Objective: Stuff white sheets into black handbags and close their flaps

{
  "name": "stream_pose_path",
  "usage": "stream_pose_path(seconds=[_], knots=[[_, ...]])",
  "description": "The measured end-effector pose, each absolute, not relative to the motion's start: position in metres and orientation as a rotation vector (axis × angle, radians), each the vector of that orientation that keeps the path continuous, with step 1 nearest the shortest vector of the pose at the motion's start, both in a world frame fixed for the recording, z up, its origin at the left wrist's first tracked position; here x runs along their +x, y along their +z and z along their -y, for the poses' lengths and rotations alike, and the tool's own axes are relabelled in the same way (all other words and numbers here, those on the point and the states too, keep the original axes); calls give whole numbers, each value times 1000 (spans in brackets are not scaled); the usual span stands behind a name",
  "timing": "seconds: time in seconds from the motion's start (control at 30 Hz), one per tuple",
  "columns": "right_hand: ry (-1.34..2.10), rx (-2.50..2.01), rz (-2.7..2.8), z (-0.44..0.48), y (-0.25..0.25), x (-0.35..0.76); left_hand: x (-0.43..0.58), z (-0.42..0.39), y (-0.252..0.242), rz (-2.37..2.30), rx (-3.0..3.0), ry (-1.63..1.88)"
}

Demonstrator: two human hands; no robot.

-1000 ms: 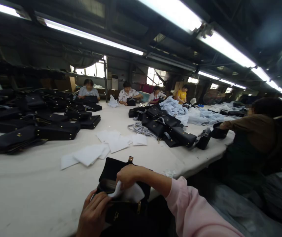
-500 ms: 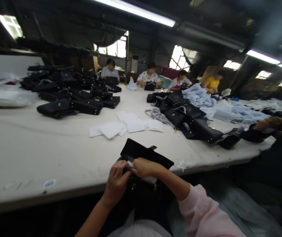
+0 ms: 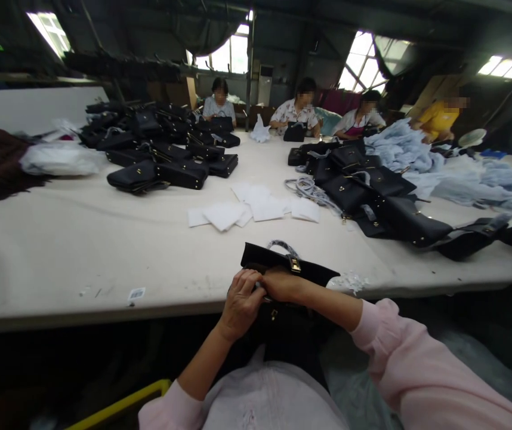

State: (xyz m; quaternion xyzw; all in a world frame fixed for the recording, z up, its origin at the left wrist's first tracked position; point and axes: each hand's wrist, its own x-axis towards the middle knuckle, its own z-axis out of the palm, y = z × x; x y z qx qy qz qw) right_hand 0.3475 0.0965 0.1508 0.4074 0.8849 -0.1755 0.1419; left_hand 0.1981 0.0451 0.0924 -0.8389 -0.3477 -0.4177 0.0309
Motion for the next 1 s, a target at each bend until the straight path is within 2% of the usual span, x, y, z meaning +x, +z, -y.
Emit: stream_pose_path(seconds=[0.13, 0.27, 0.5, 0.73, 0.87, 1.0], knots=[[-601, 1162, -2573, -107, 153, 366, 199, -53, 97, 1145, -2627, -1297], [-921, 1176, -2617, -102, 170, 394, 197, -59, 105, 1142, -2629, -1302], [-1030, 1605, -2771, -54, 176, 414, 198, -63, 106, 1182, -2617, -1135], [-648, 2185, -2907, -21, 158, 428, 190, -69, 106, 1426, -2360, -1163], [-481, 2413, -2866, -8, 141, 422, 193, -80, 121, 1342, -2565, -1126], [-247, 2603, -2564, -8, 143, 413, 213, -101, 130, 1187, -2872, -993]])
